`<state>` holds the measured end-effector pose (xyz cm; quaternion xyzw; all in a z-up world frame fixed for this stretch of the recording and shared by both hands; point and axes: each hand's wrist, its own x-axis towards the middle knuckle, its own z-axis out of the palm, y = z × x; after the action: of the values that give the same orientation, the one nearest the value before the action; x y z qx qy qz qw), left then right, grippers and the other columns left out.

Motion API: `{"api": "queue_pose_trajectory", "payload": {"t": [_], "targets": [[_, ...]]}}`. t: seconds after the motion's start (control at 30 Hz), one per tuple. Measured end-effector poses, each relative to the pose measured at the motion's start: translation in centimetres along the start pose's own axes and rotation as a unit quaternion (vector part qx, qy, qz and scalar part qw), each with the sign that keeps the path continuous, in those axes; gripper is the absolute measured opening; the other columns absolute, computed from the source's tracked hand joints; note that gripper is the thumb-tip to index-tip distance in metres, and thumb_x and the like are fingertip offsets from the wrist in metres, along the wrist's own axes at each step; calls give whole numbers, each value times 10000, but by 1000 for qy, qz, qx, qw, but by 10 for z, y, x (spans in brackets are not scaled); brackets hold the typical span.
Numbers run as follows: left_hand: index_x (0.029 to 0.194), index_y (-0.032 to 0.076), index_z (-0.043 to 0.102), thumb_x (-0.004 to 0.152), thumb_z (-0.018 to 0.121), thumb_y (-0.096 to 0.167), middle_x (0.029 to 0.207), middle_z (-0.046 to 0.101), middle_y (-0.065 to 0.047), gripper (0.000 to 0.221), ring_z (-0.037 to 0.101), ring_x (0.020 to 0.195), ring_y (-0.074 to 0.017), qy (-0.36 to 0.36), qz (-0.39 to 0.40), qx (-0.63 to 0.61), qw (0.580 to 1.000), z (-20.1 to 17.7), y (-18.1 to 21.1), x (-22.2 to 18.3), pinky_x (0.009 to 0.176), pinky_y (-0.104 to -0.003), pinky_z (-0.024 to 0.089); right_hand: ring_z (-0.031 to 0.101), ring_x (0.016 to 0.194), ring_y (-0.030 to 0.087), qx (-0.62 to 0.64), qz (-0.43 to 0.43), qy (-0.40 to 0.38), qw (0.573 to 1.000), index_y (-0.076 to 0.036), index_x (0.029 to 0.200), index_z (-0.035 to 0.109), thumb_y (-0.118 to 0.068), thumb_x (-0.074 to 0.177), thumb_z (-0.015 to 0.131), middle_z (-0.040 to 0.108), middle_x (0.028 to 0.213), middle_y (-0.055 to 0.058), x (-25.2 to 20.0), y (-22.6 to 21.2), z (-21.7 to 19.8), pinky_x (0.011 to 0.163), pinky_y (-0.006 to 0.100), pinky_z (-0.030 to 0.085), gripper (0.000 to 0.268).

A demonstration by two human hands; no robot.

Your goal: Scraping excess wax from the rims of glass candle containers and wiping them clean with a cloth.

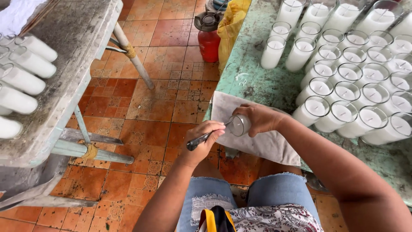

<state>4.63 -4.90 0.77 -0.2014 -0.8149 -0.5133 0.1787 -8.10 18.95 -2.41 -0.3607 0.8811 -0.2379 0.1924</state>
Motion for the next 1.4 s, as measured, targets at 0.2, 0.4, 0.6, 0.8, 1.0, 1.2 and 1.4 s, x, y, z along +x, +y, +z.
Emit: {"api": "queue_pose_trajectory", "payload": {"t": [0.2,0.4,0.6,0.8,1.0,1.2,1.4], "targets": [[999,214,771,969,718,288,1028,786,-24,95,757,903,-308,4,24,45,999,7,-16,-5,796,-419,622,628,1130,434,-53,13,-49,997,-257,1292,573,-260,440,762,636,1274,83,7,-2,7,840,585,476,873],[990,209,764,973,715,280,1021,784,-39,88,749,892,-345,-11,27,71,997,10,-19,-6,757,-452,626,597,1152,398,-69,14,-83,994,-275,1377,546,-239,467,755,604,1297,53,10,-3,5,864,604,455,935],[974,225,748,986,695,299,1003,784,-7,92,746,874,-346,-12,-21,52,998,12,-22,-10,758,-463,626,595,1189,376,-61,27,-85,994,-294,1347,545,-230,426,762,610,1297,29,13,5,8,865,627,451,948],[989,286,758,975,704,335,1033,780,45,74,752,893,-307,-6,-17,66,998,10,-19,-10,758,-437,631,616,1156,346,-62,32,-79,994,-300,1288,583,-203,399,760,641,1237,-2,14,4,9,841,589,453,911],[991,260,755,981,703,313,1024,782,14,75,748,880,-339,-22,-22,54,998,9,-24,-10,741,-463,633,612,1160,348,-64,30,-79,994,-285,1274,597,-205,390,757,647,1236,10,11,-3,7,825,597,450,902],[969,243,760,977,712,307,1003,790,15,81,755,924,-307,-12,-64,9,998,7,-25,-12,803,-425,616,608,1157,363,-63,30,-90,994,-294,1313,594,-164,409,765,647,1243,30,8,-12,2,839,588,440,930],[972,198,748,995,694,298,986,788,-46,115,752,917,-341,-24,-70,14,997,5,-30,-11,796,-458,616,612,1153,351,-94,31,-98,990,-300,1307,582,-167,414,765,646,1261,27,10,-20,3,839,569,446,921]]}}
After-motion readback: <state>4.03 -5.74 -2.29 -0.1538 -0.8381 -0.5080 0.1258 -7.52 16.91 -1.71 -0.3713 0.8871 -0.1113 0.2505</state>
